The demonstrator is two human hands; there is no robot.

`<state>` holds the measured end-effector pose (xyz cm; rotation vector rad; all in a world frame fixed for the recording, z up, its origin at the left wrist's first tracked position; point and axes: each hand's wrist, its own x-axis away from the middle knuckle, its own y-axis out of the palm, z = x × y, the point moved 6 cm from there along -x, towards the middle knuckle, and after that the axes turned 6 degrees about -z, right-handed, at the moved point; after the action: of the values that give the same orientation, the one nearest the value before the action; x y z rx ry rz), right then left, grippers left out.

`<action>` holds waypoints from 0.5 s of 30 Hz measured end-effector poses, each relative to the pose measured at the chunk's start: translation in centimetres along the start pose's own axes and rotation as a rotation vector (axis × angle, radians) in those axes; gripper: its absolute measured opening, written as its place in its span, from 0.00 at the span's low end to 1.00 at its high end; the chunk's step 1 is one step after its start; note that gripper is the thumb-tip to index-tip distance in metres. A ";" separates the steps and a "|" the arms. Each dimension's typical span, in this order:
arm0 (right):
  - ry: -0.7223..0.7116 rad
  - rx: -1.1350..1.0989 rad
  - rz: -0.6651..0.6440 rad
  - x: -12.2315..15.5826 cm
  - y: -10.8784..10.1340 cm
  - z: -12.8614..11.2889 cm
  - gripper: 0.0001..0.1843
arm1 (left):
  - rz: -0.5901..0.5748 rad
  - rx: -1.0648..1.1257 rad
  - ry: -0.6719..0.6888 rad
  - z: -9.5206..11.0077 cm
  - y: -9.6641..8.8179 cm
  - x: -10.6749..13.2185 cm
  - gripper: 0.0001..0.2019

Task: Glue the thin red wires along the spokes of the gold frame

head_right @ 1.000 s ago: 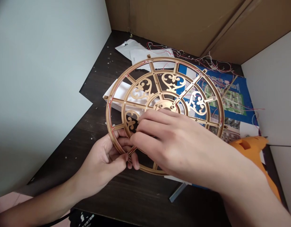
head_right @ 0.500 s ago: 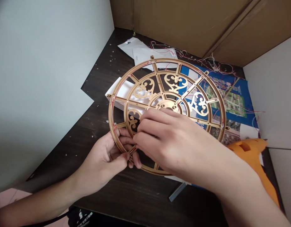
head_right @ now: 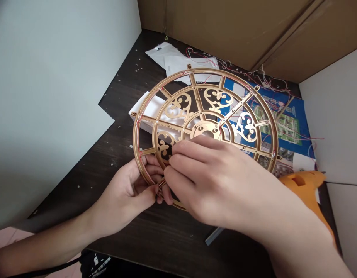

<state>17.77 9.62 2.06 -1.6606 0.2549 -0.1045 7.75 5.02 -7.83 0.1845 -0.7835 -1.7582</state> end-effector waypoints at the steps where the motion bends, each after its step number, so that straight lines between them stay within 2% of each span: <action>1: -0.025 0.014 0.019 -0.1 -0.2 -0.2 0.27 | 0.004 0.005 -0.001 0.0 0.0 0.0 0.15; 5: -0.020 0.026 0.034 -0.3 -0.6 -0.2 0.26 | 0.014 0.009 -0.005 -0.2 -0.1 0.1 0.14; 12: 0.059 0.057 0.038 0.2 0.1 -0.3 0.26 | 0.008 0.016 0.000 -0.1 -0.1 0.1 0.14; 15: 0.052 0.051 0.035 0.3 0.2 -0.4 0.23 | 0.008 0.029 0.007 0.0 0.0 -0.1 0.15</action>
<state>17.93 9.20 1.83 -1.6034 0.3180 -0.1266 7.76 5.05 -7.90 0.2072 -0.8043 -1.7387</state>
